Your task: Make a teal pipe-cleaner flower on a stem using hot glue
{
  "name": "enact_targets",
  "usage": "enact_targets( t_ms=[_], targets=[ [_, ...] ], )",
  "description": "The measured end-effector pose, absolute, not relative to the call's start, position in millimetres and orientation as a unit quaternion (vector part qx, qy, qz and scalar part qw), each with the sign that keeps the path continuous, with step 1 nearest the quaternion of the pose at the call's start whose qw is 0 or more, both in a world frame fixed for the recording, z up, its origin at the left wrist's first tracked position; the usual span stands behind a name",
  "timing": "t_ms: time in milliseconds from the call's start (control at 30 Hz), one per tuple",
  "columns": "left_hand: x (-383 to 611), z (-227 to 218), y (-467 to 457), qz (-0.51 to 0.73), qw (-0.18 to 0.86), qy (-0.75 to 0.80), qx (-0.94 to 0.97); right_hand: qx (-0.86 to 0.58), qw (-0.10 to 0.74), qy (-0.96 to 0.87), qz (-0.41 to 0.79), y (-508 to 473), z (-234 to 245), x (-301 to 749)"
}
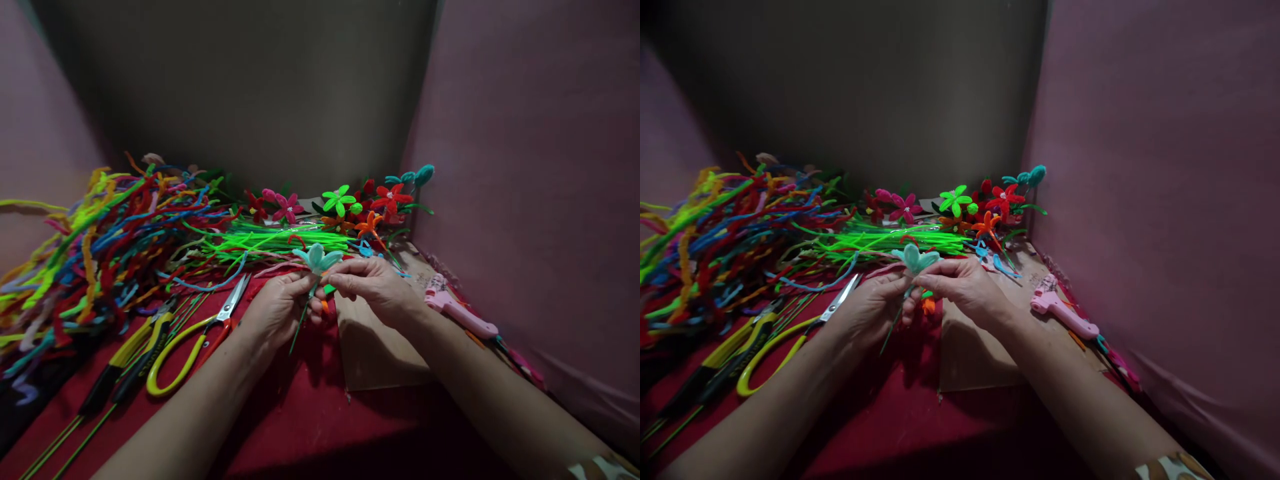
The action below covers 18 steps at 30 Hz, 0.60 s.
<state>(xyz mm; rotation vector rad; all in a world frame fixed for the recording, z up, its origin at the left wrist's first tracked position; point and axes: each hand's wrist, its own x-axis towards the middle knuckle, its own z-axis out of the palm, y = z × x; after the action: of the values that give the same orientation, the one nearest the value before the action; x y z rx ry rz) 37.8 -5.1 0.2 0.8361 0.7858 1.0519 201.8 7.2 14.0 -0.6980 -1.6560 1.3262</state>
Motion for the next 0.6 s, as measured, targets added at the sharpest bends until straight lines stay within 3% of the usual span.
enact_targets(
  t_ms=[233, 600],
  targets=[
    [43, -2, -9, 0.487, 0.7, 0.357, 0.381, -0.32, 0.47, -0.615, 0.546, 6, -2, 193],
    [48, -6, -10, 0.494, 0.687, 0.366, 0.387, -0.263, 0.491, -0.52, 0.648, 0, -17, 178]
  ],
)
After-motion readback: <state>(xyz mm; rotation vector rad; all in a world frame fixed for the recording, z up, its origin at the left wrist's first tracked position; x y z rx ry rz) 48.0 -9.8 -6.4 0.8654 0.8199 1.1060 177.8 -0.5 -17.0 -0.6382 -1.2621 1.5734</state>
